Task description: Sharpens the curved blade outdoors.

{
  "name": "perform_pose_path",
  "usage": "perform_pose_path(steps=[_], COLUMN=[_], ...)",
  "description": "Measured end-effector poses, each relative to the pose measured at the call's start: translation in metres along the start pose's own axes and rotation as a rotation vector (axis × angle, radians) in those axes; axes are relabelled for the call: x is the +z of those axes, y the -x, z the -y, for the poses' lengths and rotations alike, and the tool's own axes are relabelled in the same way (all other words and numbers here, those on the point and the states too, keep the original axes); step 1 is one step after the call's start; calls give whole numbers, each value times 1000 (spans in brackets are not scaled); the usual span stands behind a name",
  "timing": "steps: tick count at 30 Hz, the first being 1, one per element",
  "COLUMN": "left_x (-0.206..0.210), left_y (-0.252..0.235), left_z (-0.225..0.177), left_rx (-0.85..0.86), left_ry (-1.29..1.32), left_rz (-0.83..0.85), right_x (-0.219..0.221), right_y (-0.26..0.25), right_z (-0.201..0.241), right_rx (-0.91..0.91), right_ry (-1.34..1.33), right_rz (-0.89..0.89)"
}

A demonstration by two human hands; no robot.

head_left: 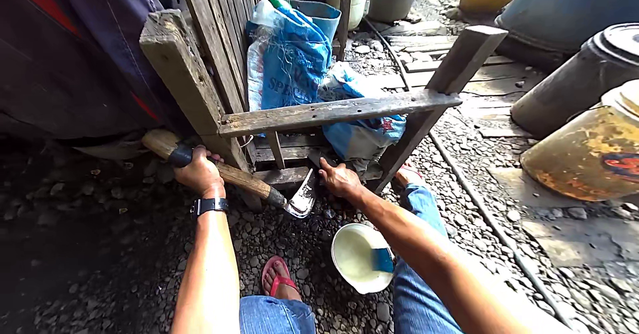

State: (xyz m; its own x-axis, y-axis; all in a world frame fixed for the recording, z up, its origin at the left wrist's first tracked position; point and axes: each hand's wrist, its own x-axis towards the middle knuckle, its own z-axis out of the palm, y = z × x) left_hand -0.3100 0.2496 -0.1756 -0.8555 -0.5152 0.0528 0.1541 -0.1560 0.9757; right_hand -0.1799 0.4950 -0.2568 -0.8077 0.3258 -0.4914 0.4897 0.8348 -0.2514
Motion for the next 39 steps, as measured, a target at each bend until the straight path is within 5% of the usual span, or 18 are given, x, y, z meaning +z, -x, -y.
perform_pose_path(steps=[4,9,15,20,25,30,39], left_x=[0,-3,1,0,3,2,2], left_y=[0,1,2,1,5,3,4], left_z=[-2,0,-4,-2,-8,-3,-3], left_rx=[5,21,11,28,47,64,60], left_ry=[0,9,4,11,-2,11,17], left_rz=[0,4,-14,-8,-2,-2,-5], right_x=[22,-3,25,1,33,10,13], right_y=[29,0,32,-4,24,-2,7], right_z=[-19,0,-22,7,-17,1,2], right_rx=[-171,-10,-196,1,-172,26,12], right_ry=[57,-6,40,-73,-11,-189,-225], right_rz=[-27,13,-28,13,-45,-37,-41])
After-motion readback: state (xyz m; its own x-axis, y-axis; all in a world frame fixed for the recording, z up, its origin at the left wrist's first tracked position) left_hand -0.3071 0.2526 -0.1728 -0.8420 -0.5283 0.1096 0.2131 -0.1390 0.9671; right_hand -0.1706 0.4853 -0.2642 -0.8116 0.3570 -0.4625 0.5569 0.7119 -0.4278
